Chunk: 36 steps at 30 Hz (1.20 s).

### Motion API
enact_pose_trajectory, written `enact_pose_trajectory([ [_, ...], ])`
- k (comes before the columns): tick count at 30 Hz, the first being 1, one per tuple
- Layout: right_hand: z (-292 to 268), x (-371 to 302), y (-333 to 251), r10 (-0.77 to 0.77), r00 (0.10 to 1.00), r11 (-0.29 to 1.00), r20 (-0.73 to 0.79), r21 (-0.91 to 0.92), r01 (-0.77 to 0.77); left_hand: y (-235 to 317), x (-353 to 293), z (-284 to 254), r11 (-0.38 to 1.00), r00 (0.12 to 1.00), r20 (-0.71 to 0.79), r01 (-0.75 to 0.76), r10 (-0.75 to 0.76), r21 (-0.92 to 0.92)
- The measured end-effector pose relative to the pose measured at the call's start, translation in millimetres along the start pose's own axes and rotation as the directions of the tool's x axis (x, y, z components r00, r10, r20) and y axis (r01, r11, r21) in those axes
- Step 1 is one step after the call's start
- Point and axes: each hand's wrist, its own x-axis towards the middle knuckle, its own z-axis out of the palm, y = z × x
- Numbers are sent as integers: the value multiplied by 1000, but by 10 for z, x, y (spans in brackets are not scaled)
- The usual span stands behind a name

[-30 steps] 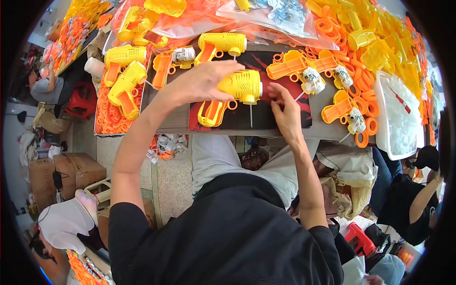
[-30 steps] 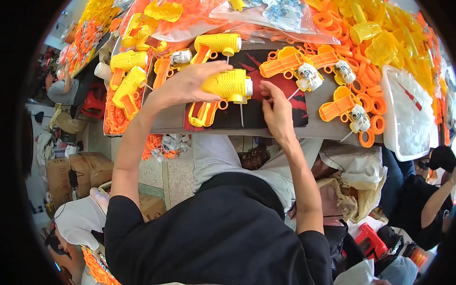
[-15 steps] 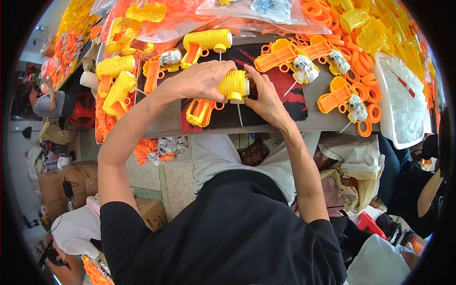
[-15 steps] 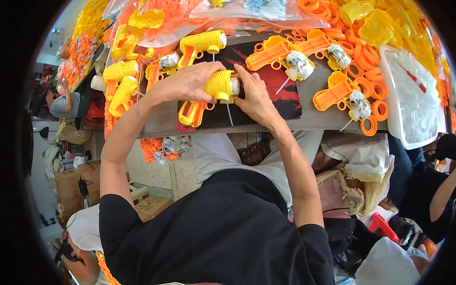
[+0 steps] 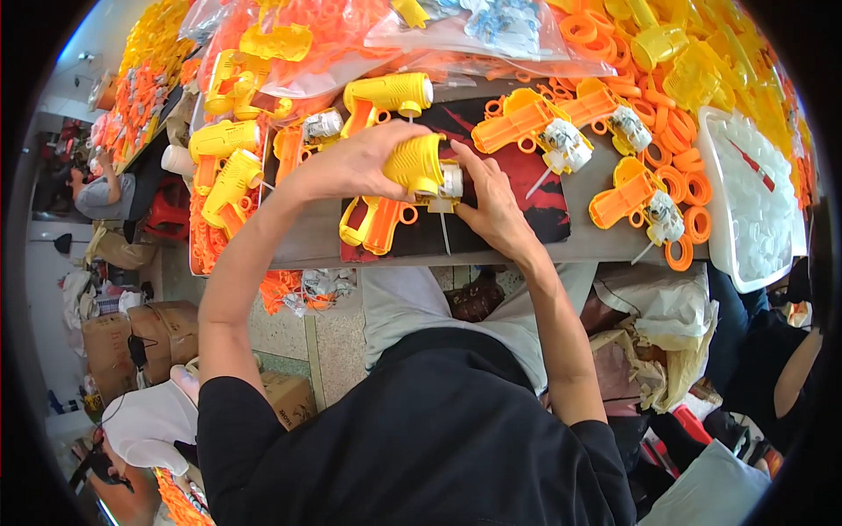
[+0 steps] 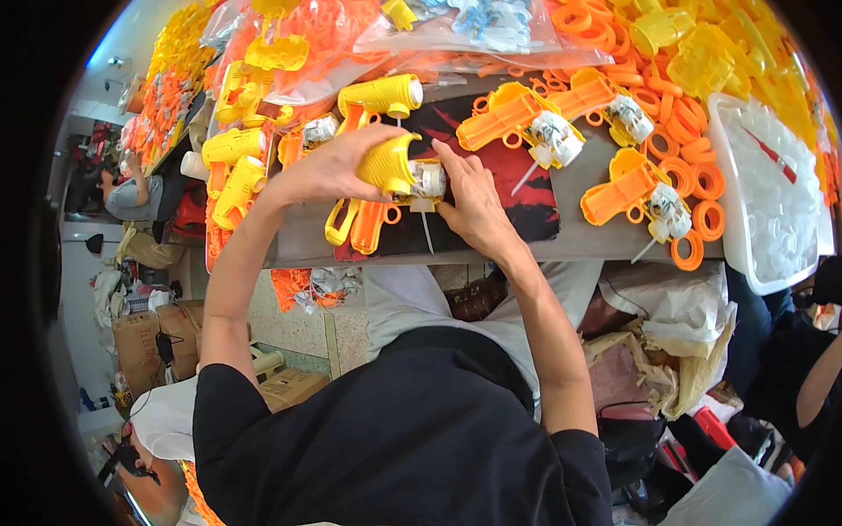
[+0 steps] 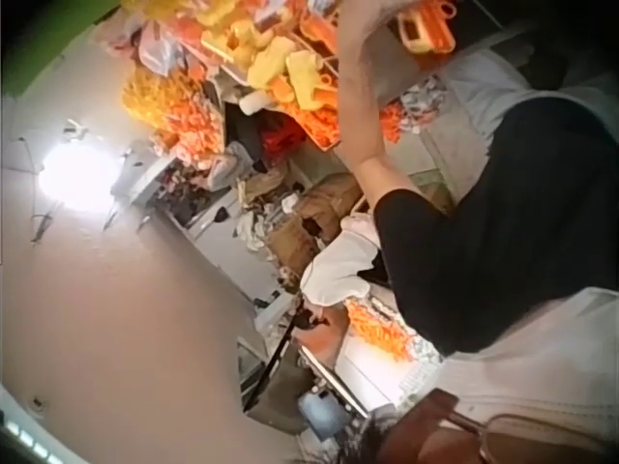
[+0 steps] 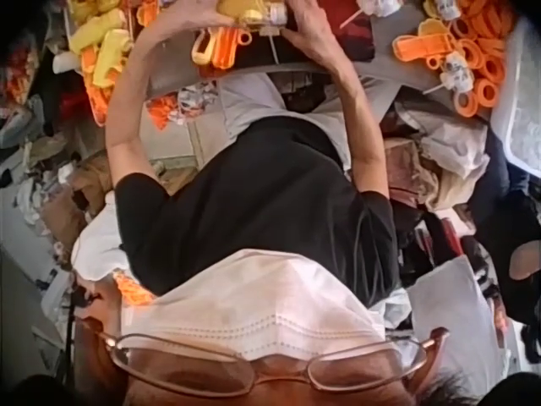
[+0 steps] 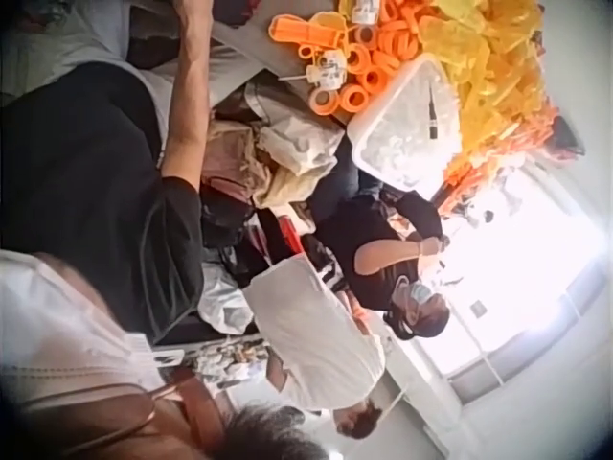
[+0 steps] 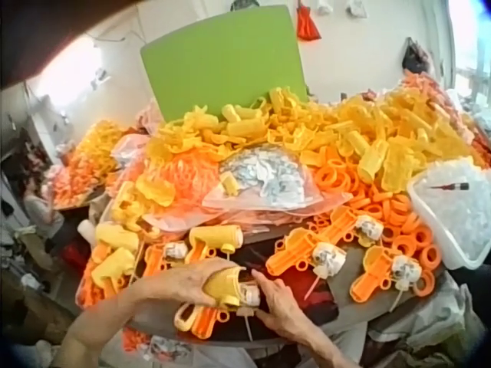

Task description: Assembling the internal mechanisms and outer shells of plastic toy guns.

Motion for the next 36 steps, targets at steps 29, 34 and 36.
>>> enact_pose_trajectory([
  [29, -46, -55, -103, -61, 998, 998, -14, -7, 61, -433, -68, -707, 876, 932, -271, 89, -241, -475],
  [34, -99, -59, -122, -18, 1000, 1000, -19, -22, 18, -216, 543, -1531, 998, 923, -380, 57, -53, 0],
  [36, -75, -41, -144, -30, 1000, 999, -10, -36, 29, -244, 814, -1911, 991, 882, -469, 7, 57, 134],
])
